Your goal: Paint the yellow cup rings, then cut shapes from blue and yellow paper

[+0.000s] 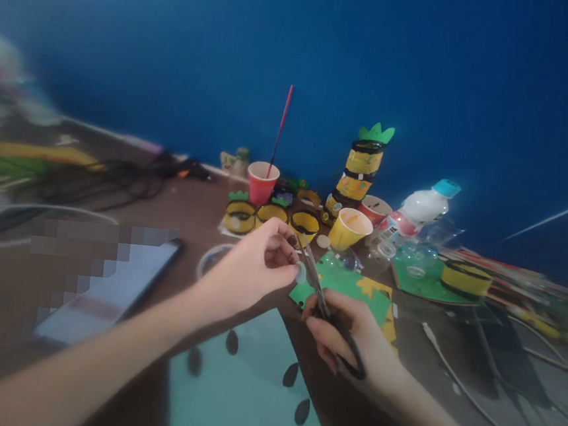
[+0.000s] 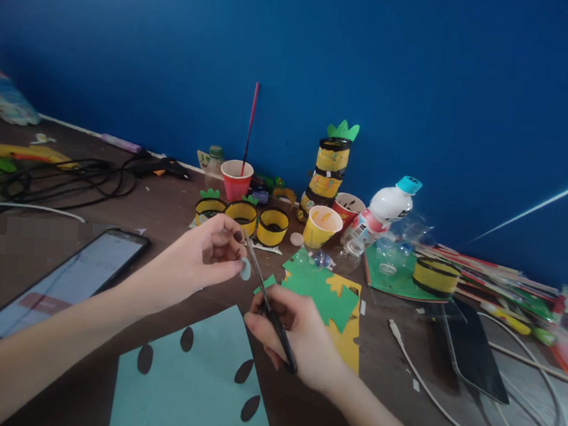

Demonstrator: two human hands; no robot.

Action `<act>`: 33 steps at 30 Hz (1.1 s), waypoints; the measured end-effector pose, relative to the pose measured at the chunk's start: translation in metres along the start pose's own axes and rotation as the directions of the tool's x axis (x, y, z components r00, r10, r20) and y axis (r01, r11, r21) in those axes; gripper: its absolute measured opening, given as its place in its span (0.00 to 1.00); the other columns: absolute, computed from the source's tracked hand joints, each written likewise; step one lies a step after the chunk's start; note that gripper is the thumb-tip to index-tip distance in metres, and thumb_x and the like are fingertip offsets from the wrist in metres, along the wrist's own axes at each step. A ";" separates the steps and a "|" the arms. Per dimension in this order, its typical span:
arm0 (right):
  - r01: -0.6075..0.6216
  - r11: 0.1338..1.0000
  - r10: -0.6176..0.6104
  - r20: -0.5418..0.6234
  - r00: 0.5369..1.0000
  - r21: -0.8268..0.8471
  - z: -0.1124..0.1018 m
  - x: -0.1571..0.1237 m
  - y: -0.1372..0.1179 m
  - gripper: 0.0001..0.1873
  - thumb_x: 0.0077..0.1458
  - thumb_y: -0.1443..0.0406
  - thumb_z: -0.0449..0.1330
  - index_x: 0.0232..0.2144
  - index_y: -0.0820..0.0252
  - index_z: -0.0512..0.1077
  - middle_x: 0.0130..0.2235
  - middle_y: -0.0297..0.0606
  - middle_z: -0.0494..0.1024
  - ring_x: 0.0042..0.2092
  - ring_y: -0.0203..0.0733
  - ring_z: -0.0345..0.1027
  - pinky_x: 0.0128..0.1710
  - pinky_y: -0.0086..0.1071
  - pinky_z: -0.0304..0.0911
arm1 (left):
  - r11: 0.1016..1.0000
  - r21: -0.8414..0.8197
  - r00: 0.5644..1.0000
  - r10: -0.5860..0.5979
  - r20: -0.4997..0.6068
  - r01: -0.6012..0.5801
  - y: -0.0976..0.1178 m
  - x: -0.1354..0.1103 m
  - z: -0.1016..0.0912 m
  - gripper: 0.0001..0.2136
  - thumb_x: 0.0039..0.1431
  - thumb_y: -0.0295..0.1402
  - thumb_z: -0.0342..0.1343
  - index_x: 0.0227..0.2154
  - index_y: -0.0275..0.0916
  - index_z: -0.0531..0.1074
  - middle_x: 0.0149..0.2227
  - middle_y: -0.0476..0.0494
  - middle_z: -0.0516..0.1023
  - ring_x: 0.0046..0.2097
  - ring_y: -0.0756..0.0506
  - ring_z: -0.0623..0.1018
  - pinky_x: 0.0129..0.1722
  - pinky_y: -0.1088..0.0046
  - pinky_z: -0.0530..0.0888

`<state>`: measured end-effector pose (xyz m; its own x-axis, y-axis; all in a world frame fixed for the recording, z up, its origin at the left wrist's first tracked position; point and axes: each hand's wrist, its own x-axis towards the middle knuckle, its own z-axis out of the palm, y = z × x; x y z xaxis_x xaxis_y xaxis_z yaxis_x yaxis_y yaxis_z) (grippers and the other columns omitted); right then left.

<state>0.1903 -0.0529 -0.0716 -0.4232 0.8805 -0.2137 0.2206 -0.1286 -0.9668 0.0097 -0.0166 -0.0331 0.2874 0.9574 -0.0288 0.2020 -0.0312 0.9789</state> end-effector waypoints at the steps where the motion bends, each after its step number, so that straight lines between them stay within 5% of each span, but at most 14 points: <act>1: -0.001 1.000 0.001 0.002 1.000 -0.007 0.001 0.000 0.000 0.15 0.53 0.55 0.58 0.28 0.61 0.63 0.17 0.24 0.60 0.15 0.26 0.53 0.14 0.21 0.48 | 1.000 -0.015 1.000 -0.008 -0.002 0.008 0.000 0.000 0.000 0.10 0.50 0.28 0.54 0.35 0.40 0.60 0.32 0.51 0.71 0.34 0.50 0.72 0.36 0.71 0.66; 7: 0.007 1.000 -0.006 0.019 1.000 -0.015 0.003 -0.001 0.004 0.14 0.52 0.56 0.59 0.28 0.61 0.63 0.17 0.24 0.60 0.15 0.27 0.55 0.14 0.21 0.49 | 0.989 -0.136 0.998 -0.065 -0.013 0.063 -0.002 0.001 0.002 0.12 0.49 0.27 0.55 0.33 0.41 0.56 0.31 0.53 0.69 0.35 0.51 0.73 0.38 0.70 0.68; 33: -0.008 1.000 0.008 -0.009 1.000 -0.011 0.004 -0.002 0.002 0.16 0.52 0.54 0.58 0.27 0.61 0.62 0.17 0.24 0.58 0.14 0.25 0.51 0.13 0.20 0.46 | 0.994 -0.090 0.998 -0.055 -0.006 0.055 -0.002 -0.002 0.004 0.09 0.51 0.29 0.55 0.30 0.40 0.59 0.31 0.52 0.69 0.34 0.50 0.73 0.38 0.69 0.68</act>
<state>0.1876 -0.0568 -0.0735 -0.4139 0.8833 -0.2202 0.2336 -0.1308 -0.9635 0.0129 -0.0199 -0.0359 0.2698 0.9594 -0.0818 0.1322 0.0472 0.9901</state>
